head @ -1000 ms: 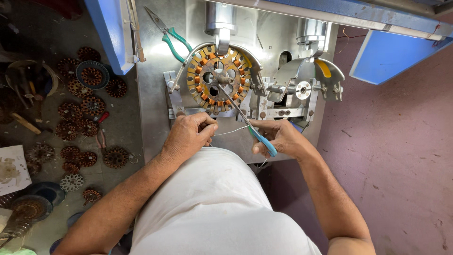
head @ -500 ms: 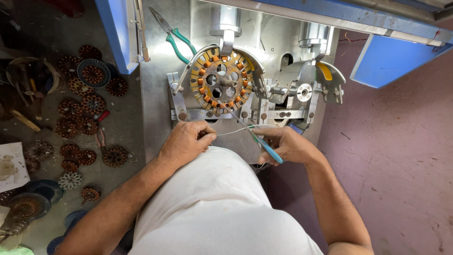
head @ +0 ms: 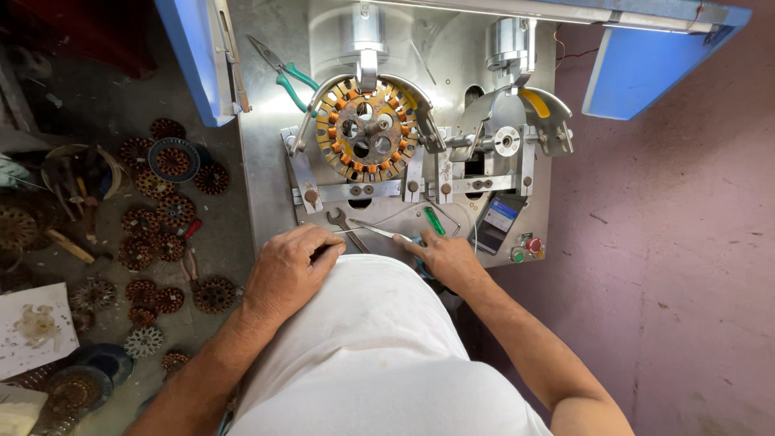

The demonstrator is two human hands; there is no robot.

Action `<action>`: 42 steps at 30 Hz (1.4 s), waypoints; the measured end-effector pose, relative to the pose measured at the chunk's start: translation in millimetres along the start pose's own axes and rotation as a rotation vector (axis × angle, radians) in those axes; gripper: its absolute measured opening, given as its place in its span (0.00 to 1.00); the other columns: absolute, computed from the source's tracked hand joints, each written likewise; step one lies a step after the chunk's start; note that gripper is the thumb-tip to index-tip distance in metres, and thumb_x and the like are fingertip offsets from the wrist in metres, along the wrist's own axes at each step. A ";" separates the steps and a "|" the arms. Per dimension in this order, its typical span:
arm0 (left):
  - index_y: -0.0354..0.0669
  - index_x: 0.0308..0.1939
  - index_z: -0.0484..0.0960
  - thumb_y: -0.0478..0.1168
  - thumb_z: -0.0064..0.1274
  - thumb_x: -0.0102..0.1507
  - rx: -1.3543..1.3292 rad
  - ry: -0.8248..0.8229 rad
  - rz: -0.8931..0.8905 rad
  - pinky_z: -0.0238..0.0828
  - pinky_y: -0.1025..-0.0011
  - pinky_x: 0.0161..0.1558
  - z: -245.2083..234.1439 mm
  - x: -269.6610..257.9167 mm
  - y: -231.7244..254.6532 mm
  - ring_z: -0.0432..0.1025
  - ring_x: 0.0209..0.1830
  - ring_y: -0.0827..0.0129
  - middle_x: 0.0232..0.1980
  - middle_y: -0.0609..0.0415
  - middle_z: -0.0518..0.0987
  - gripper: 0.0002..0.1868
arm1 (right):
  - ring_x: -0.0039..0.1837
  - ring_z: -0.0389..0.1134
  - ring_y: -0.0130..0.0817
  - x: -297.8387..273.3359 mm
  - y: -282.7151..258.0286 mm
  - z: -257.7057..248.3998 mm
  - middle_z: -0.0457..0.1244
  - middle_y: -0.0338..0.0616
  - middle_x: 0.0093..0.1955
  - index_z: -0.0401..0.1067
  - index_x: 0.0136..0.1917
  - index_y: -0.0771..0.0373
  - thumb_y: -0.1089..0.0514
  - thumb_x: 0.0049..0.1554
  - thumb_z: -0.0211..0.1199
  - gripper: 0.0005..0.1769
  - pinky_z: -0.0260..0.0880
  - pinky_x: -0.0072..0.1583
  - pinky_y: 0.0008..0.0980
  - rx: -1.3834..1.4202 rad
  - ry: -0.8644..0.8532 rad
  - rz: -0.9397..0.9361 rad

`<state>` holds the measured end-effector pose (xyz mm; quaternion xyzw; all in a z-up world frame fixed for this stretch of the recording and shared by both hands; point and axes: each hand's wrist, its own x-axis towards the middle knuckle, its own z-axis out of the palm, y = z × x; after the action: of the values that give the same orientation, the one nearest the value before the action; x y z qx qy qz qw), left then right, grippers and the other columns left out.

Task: The person operates a motor stator winding machine, threading copper wire through slots, adjusting the rotor, and using a screwdriver to secure components. The person also uses scissors to trim excess wire and continues winding the stator.

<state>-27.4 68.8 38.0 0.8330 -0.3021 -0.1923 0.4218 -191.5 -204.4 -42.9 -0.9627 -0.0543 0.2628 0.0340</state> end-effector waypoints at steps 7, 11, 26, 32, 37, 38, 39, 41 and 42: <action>0.43 0.37 0.85 0.39 0.60 0.61 0.077 -0.020 0.064 0.78 0.65 0.39 1.1 -16.6 13.8 0.80 0.34 0.64 0.36 0.56 0.83 0.04 | 0.52 0.70 0.40 8.0 -20.0 -12.7 0.67 0.42 0.51 0.70 0.65 0.46 0.54 0.55 0.66 0.24 0.74 0.45 0.39 0.077 0.080 -0.005; 0.44 0.37 0.86 0.40 0.60 0.62 0.170 -0.021 0.070 0.79 0.66 0.39 2.3 -21.1 21.8 0.79 0.33 0.64 0.34 0.56 0.82 0.05 | 0.44 0.71 0.34 -15.9 -33.2 -56.5 0.68 0.34 0.45 0.77 0.54 0.51 0.55 0.60 0.71 0.09 0.73 0.45 0.35 0.395 0.529 0.046; 0.42 0.35 0.89 0.42 0.64 0.59 -0.075 -0.057 0.075 0.75 0.65 0.34 -3.7 -4.0 66.5 0.79 0.31 0.65 0.33 0.55 0.85 0.07 | 0.41 0.71 0.30 -7.0 -28.7 -119.5 0.70 0.38 0.44 0.78 0.48 0.59 0.63 0.56 0.70 0.06 0.70 0.42 0.31 0.749 0.749 -0.113; 0.37 0.42 0.89 0.38 0.63 0.61 -1.019 -0.129 -0.291 0.78 0.75 0.29 7.9 12.1 61.5 0.80 0.31 0.76 0.35 0.54 0.88 0.09 | 0.42 0.72 0.31 11.6 -44.1 -122.9 0.69 0.40 0.42 0.77 0.48 0.63 0.67 0.51 0.69 0.10 0.74 0.46 0.32 0.937 0.510 -0.258; 0.41 0.45 0.87 0.39 0.61 0.64 -0.362 0.312 0.081 0.79 0.73 0.40 12.0 19.8 67.9 0.80 0.40 0.72 0.41 0.53 0.87 0.08 | 0.40 0.70 0.33 -0.6 -48.3 -145.9 0.70 0.40 0.40 0.78 0.46 0.60 0.64 0.52 0.72 0.07 0.69 0.42 0.33 0.765 0.598 -0.337; 0.41 0.45 0.86 0.40 0.61 0.64 -0.145 0.361 0.196 0.79 0.71 0.43 9.7 21.4 68.9 0.81 0.42 0.69 0.42 0.52 0.86 0.08 | 0.39 0.69 0.32 -3.1 -46.2 -151.8 0.69 0.39 0.39 0.78 0.46 0.60 0.64 0.53 0.72 0.07 0.68 0.41 0.33 0.724 0.628 -0.318; 0.40 0.45 0.86 0.39 0.60 0.65 -0.165 0.304 0.161 0.79 0.71 0.41 8.6 23.3 70.1 0.81 0.41 0.69 0.42 0.52 0.86 0.08 | 0.38 0.68 0.32 -4.2 -43.8 -156.4 0.68 0.39 0.38 0.78 0.46 0.60 0.64 0.53 0.73 0.07 0.67 0.40 0.33 0.688 0.657 -0.289; 0.39 0.46 0.85 0.38 0.59 0.65 -0.203 0.190 0.090 0.78 0.70 0.38 6.4 25.3 72.0 0.81 0.39 0.68 0.42 0.51 0.86 0.08 | 0.36 0.66 0.31 -3.3 -38.9 -162.0 0.67 0.39 0.35 0.78 0.46 0.60 0.64 0.53 0.73 0.08 0.64 0.37 0.33 0.617 0.711 -0.233; 0.40 0.46 0.85 0.39 0.58 0.66 -0.260 0.114 0.000 0.79 0.71 0.37 4.7 27.2 71.4 0.81 0.37 0.70 0.40 0.52 0.86 0.08 | 0.35 0.66 0.30 -1.9 -39.0 -162.2 0.67 0.39 0.36 0.78 0.47 0.61 0.64 0.53 0.73 0.08 0.64 0.36 0.31 0.672 0.707 -0.209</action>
<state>-34.2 14.9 92.0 0.7808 -0.2503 -0.1822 0.5426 -113.8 -172.0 101.2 -0.9182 -0.0479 -0.0817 0.3847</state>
